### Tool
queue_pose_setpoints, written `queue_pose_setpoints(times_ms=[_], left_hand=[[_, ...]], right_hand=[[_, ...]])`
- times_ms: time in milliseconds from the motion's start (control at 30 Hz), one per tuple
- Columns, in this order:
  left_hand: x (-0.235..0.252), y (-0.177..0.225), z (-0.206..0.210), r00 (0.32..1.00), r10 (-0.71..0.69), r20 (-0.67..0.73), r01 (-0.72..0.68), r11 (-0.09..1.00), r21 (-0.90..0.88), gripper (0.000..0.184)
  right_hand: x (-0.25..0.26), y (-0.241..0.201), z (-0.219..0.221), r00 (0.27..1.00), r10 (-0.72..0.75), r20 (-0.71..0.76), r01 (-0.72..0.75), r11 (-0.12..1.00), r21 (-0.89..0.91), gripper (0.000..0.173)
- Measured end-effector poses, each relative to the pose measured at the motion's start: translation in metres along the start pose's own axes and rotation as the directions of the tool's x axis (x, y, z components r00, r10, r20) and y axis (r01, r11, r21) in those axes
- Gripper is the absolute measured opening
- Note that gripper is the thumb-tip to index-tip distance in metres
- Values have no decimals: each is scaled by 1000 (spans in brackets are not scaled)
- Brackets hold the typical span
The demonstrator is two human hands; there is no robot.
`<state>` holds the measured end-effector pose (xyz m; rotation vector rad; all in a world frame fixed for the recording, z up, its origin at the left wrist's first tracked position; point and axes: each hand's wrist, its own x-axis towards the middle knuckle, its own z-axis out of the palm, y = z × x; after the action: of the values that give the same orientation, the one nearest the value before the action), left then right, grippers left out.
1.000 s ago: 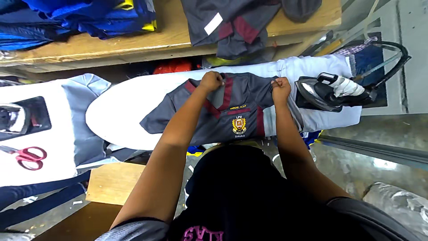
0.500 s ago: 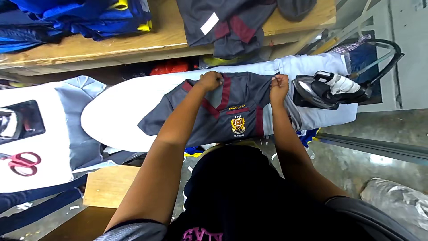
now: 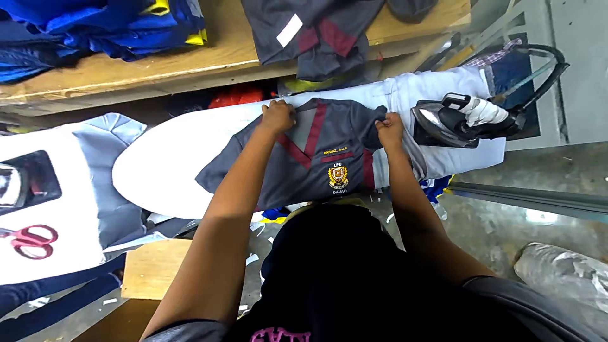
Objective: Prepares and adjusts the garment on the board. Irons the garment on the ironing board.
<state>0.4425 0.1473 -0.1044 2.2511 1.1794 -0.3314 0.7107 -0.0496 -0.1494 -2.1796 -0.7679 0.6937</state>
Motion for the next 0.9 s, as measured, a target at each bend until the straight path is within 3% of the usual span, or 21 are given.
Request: queue_pose_setpoints(times_ms=[233,467,567,633,700,800,900], left_hand=[[7,4,19,996,-47,-78,41,996,-75,36],[20,23,3,996,84,-36,-88,986,-138,29],[33,33,7,998,59,-10,-60,994,-92,28],[39,36,13,1000,19,-12,-20,998,-67,28],[41,38,15,1000,-13,-16,12,997,-72,29],[43,32,16,999,12,33,-7,985,-170,32],[51,28,19,997,47,57,-32,968,-249,31]], right_hand=[[2,-4,7,1000,5,-21,-5,1000,-18,33],[8,10,13,995,68,-69,-60,992,111,29],[9,15,14,991,82,-102,-62,982,181,28],[2,11,9,985,76,-158,-23,949,315,24],[-9,-2,3,966,3,-258,111,897,429,18],[-21,-15,-6,912,-180,-368,314,885,344,17],[-16,-10,-9,939,-169,-300,207,973,101,33]])
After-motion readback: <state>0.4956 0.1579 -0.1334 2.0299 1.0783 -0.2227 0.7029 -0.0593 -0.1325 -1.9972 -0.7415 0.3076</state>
